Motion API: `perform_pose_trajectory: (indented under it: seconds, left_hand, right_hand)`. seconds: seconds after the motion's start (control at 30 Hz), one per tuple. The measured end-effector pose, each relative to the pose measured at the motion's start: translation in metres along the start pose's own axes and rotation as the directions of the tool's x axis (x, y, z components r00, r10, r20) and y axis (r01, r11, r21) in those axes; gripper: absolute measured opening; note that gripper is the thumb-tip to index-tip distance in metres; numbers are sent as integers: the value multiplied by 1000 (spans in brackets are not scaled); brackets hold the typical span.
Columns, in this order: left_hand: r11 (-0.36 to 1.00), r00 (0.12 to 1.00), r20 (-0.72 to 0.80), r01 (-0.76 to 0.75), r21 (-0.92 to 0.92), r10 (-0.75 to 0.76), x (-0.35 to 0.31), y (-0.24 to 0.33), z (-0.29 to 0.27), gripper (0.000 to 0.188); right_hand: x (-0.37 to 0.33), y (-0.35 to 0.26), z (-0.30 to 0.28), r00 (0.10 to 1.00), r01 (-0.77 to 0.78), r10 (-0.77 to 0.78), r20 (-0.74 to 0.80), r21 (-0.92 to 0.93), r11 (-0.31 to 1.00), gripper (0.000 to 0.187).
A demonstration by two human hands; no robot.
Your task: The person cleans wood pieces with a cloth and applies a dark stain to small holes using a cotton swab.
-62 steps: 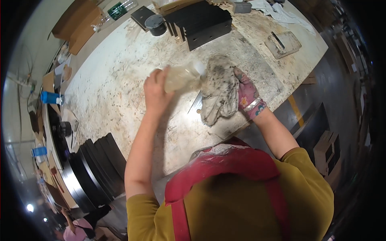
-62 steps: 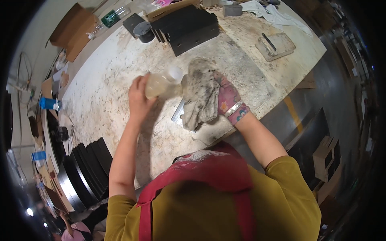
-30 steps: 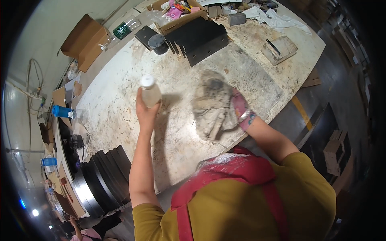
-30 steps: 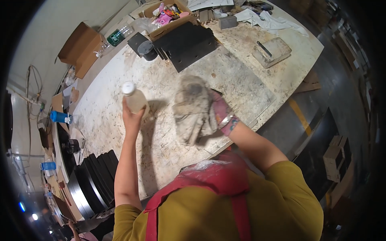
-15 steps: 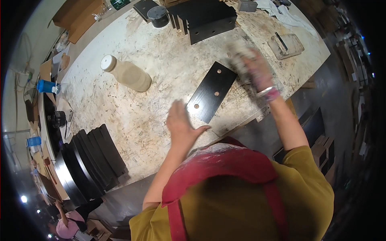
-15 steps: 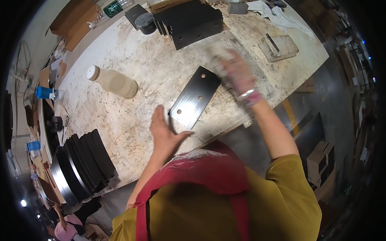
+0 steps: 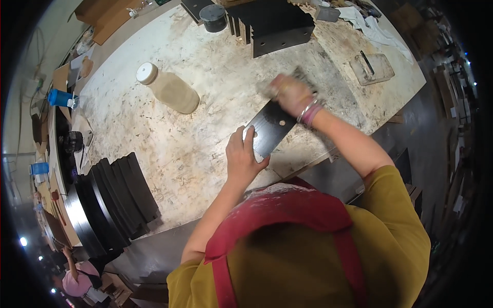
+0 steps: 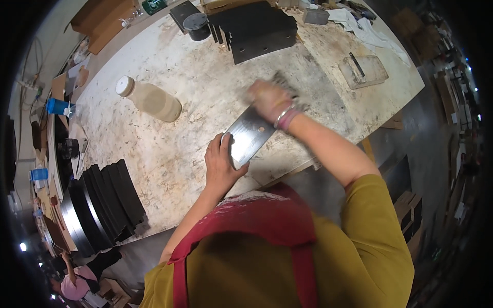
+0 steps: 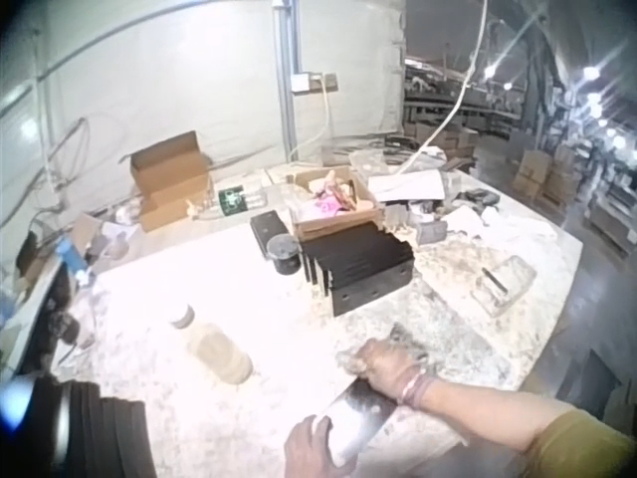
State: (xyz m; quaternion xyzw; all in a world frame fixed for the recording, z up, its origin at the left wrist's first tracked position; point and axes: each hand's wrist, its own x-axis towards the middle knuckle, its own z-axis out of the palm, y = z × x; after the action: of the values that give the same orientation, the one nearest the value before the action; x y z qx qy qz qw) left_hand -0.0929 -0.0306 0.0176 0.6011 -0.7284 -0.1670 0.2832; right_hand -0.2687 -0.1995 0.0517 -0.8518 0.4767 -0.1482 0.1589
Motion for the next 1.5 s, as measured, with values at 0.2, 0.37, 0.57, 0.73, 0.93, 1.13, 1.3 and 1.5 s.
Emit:
perform_pose_trajectory:
  seconds: [0.2, 0.37, 0.57, 0.73, 0.93, 1.13, 1.3, 1.5]
  left_hand:
    - [1000, 1000, 5, -2, 5, 1, -1, -2, 1, 92]
    - [1000, 1000, 1, 8, 26, -9, 3, 2, -1, 91]
    - [999, 1000, 0, 4, 34, -4, 1, 1, 3, 92]
    - [998, 1000, 14, 18, 54, -19, 0, 2, 2, 92]
    - [999, 1000, 1, 10, 46, -10, -1, 3, 2, 90]
    - [999, 1000, -14, -6, 38, 6, -1, -1, 3, 91]
    - [998, 998, -13, -54, 11, 54, 9, 3, -6, 93]
    - [999, 999, -3, -36, -6, 36, -1, -9, -6, 95]
  right_hand:
    - [-30, -28, 30, 977, 212, -212, -5, -23, 977, 26]
    - [-7, 20, 3, 991, -25, 6, -133, -143, 989, 16]
    - [-26, -10, 13, 987, -160, 160, 9, -1, 987, 20]
    - [-15, -21, 9, 992, -124, 128, 13, -160, 979, 16]
    - [-8, 7, 1, 991, -108, 88, -104, -210, 972, 15]
    - [-25, -11, 19, 996, -78, 69, -58, -168, 983, 14]
    - [-4, 63, -34, 957, -283, 258, -136, -217, 934, 20]
    - [-39, -39, 17, 993, 37, -21, 116, -130, 991, 21]
